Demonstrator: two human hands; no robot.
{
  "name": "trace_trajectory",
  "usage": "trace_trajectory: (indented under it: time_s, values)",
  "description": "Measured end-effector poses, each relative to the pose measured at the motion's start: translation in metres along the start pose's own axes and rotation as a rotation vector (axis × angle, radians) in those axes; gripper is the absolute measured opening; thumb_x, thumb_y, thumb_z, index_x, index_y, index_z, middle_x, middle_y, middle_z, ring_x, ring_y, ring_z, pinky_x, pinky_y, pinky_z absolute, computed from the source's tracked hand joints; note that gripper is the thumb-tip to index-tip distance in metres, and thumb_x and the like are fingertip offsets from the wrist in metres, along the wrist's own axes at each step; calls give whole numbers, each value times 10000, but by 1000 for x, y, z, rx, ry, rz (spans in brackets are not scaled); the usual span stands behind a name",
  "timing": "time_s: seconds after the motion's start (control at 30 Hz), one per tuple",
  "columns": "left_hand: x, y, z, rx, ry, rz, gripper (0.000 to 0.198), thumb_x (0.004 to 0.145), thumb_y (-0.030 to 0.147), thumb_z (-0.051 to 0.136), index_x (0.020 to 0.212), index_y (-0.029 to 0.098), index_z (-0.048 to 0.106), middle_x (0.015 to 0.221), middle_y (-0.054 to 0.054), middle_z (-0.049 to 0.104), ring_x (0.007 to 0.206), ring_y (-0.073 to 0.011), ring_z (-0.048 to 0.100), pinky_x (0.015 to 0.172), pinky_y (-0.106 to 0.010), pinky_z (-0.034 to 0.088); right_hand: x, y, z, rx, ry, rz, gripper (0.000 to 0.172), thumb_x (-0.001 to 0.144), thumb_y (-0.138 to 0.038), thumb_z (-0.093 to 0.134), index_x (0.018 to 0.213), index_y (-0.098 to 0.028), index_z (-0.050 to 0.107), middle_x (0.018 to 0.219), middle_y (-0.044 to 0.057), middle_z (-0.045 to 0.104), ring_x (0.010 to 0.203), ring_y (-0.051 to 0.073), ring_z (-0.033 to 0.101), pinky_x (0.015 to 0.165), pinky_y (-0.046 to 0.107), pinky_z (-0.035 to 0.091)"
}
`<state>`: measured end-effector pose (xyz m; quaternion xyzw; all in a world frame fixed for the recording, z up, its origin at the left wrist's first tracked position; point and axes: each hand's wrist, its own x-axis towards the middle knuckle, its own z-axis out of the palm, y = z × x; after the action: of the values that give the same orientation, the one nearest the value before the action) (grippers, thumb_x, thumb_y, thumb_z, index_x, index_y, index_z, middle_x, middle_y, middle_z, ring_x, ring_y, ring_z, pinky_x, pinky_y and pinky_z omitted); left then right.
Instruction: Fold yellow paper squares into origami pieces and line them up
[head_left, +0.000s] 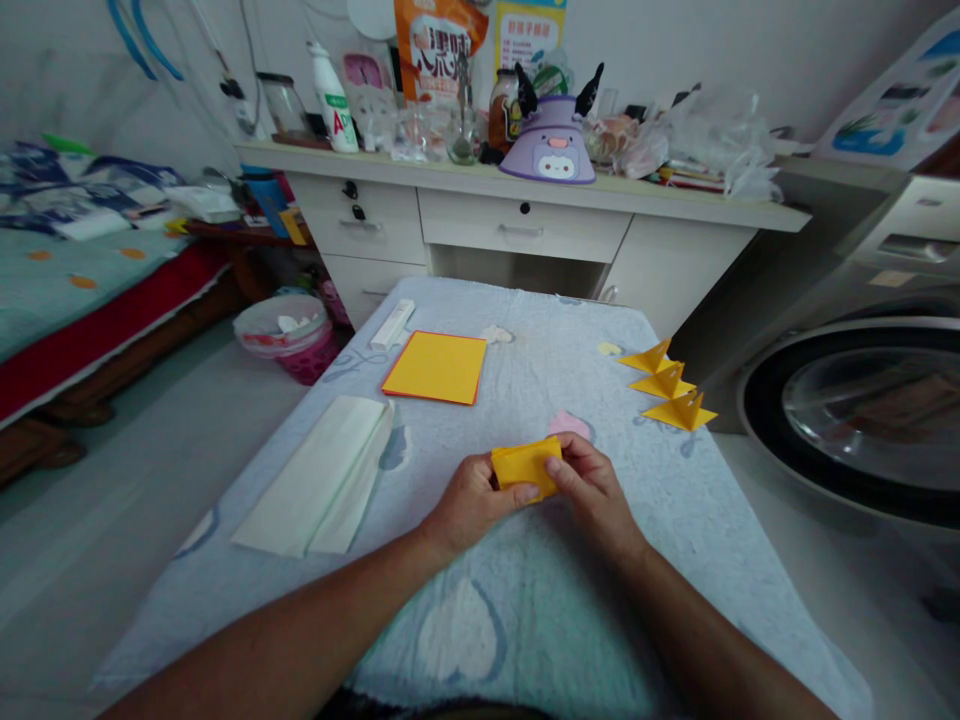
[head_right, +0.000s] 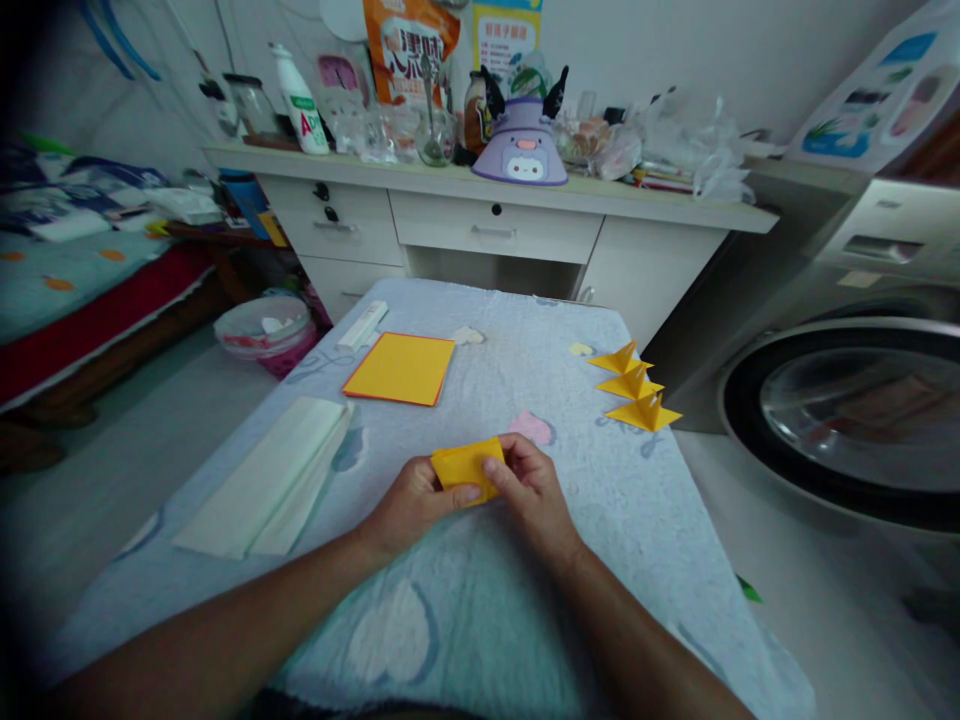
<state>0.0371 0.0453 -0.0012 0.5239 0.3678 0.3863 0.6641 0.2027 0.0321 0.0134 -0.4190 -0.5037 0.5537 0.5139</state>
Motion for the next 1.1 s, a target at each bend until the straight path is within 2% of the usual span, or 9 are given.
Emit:
trace_trajectory:
  time_s: [0.13,0.37,0.6,0.77,0.97,1.03,1.1]
  values:
    - [0,1,0,49,24,-4,277,742,291,735,967,130,718,937,-57,724,841,-191,653,790,-296,502,0,3,2,-52,-46,-11,183,827,-387,687,858,-211,650,806,10,620,771,169,563,723,281,455]
    - [-1,0,-2,15,-33,33,299,791,308,688,1030,129,707,993,-69,714,902,-203,648,845,-317,498,0,8,2,-70,-50,-13,193,842,-397,668,909,-216,672,798,7,610,776,177,559,734,294,455]
    - [0,-3,-2,-10,-56,1,311,767,321,702,1012,129,700,945,-60,709,845,-196,644,796,-310,501,-2,0,1,-48,4,-30,262,870,-426,618,734,-203,606,697,-18,486,646,131,427,598,242,351]
    - [-1,-2,-2,-14,-75,24,333,768,370,700,1002,133,694,933,-59,694,839,-191,632,791,-302,488,-3,-5,2,-91,23,-54,301,886,-439,589,706,-198,590,703,-14,446,655,138,399,598,250,334]
    - [-2,10,-11,27,29,44,296,704,373,755,793,131,610,696,15,574,638,-111,527,585,-209,406,-4,-3,0,-81,-4,-61,254,909,-405,572,757,-203,596,728,-13,485,675,136,447,614,244,366]
    - [-2,14,-14,17,68,40,291,699,364,757,754,128,596,669,22,557,617,-101,512,575,-206,395,-3,-1,1,-60,-49,-49,177,891,-393,605,867,-218,615,804,-2,558,742,148,516,682,256,417]
    - [-1,16,-16,-28,110,50,292,692,361,763,751,128,598,682,15,574,632,-106,526,599,-215,414,-2,3,3,-52,-86,-28,210,843,-378,672,987,-238,608,885,6,609,817,167,567,758,284,455]
